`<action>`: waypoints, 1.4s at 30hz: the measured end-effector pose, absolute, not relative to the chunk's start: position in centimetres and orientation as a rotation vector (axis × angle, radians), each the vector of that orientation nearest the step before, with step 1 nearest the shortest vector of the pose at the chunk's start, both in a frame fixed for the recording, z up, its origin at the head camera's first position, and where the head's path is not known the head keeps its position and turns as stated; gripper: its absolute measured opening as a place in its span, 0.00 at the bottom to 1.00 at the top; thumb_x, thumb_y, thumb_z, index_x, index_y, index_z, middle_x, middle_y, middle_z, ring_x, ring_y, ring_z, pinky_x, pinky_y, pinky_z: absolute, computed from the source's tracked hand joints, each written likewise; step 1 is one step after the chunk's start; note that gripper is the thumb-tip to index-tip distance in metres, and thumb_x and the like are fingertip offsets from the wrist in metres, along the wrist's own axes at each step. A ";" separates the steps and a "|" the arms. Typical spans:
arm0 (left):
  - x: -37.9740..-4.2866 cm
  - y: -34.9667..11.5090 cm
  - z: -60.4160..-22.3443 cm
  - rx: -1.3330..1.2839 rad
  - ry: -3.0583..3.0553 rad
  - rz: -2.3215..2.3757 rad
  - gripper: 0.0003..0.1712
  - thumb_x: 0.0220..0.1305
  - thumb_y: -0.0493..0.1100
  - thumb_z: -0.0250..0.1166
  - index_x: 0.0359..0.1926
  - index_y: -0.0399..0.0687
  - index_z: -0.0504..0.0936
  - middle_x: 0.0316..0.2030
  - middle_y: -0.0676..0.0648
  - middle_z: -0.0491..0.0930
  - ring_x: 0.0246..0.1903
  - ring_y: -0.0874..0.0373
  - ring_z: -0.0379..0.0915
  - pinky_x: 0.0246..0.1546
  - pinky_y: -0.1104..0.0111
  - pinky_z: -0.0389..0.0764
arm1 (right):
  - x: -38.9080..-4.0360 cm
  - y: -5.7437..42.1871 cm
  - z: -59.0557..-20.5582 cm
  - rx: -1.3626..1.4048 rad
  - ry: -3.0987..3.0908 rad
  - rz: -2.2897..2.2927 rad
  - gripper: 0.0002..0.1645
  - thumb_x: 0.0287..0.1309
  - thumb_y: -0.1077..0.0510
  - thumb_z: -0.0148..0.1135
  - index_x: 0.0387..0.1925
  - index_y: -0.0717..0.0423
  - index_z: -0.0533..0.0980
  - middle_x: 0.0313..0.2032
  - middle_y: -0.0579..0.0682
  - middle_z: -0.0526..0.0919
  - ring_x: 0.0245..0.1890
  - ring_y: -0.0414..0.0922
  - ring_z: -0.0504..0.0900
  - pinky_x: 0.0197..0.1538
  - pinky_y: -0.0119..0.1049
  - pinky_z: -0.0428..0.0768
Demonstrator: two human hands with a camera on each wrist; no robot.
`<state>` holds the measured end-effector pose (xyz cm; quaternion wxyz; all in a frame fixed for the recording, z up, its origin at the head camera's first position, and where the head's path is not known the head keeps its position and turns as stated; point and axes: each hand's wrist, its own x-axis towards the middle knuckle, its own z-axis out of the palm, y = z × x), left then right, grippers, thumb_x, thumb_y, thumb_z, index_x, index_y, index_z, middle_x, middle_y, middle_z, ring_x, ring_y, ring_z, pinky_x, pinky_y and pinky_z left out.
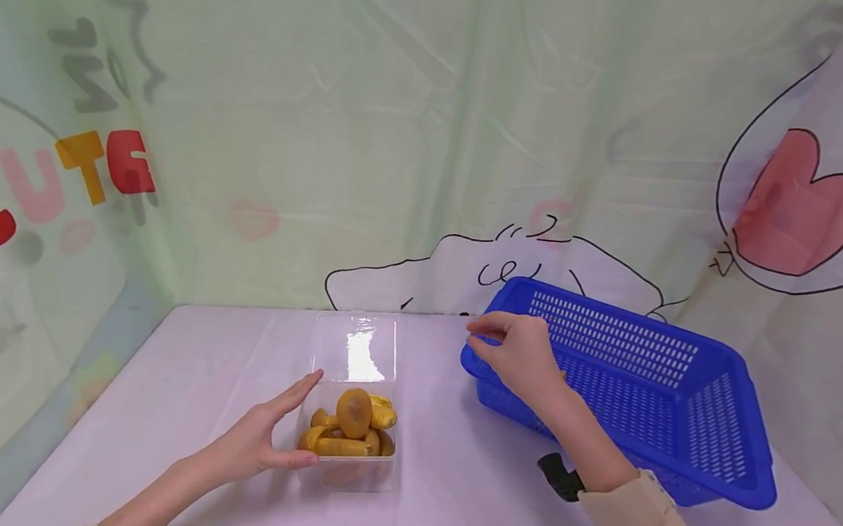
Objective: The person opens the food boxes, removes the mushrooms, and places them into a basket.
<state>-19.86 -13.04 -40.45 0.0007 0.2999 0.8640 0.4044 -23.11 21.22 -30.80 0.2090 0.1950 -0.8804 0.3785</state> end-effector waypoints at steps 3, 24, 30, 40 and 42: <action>-19.9 -13.1 -40.4 0.933 2.717 1.271 0.58 0.48 0.54 0.72 0.72 0.44 0.47 0.69 0.42 0.48 0.67 0.46 0.42 0.62 0.48 0.52 | -22.9 20.2 -30.7 0.679 -2.386 1.091 0.12 0.46 0.72 0.68 0.36 0.63 0.82 0.36 0.55 0.84 0.37 0.49 0.83 0.39 0.34 0.80; -20.0 -12.7 -41.0 0.963 2.701 1.274 0.57 0.49 0.56 0.71 0.72 0.46 0.47 0.69 0.44 0.49 0.67 0.49 0.43 0.62 0.50 0.53 | -21.5 13.8 -33.9 1.110 -2.393 1.202 0.16 0.48 0.65 0.69 0.42 0.57 0.80 0.40 0.46 0.83 0.44 0.44 0.81 0.45 0.37 0.78; -19.9 -12.5 -40.9 0.953 2.697 1.277 0.57 0.49 0.56 0.71 0.72 0.47 0.47 0.69 0.43 0.49 0.67 0.49 0.43 0.62 0.50 0.53 | -21.7 12.9 -35.8 1.185 -2.353 1.234 0.17 0.47 0.61 0.71 0.41 0.58 0.80 0.39 0.48 0.83 0.42 0.46 0.81 0.45 0.36 0.78; -19.9 -12.8 -40.5 0.925 2.705 1.268 0.57 0.48 0.53 0.72 0.72 0.48 0.47 0.70 0.45 0.48 0.68 0.52 0.42 0.63 0.52 0.53 | -21.8 11.8 -36.8 1.310 -2.329 1.224 0.20 0.44 0.63 0.72 0.43 0.61 0.78 0.40 0.50 0.83 0.42 0.45 0.81 0.43 0.46 0.79; -19.9 -12.9 -40.4 0.919 2.712 1.263 0.57 0.48 0.54 0.72 0.72 0.48 0.47 0.70 0.46 0.48 0.68 0.52 0.42 0.63 0.52 0.53 | -21.8 11.7 -36.8 1.308 -2.329 1.216 0.22 0.43 0.63 0.72 0.43 0.61 0.78 0.40 0.50 0.82 0.42 0.46 0.81 0.43 0.46 0.79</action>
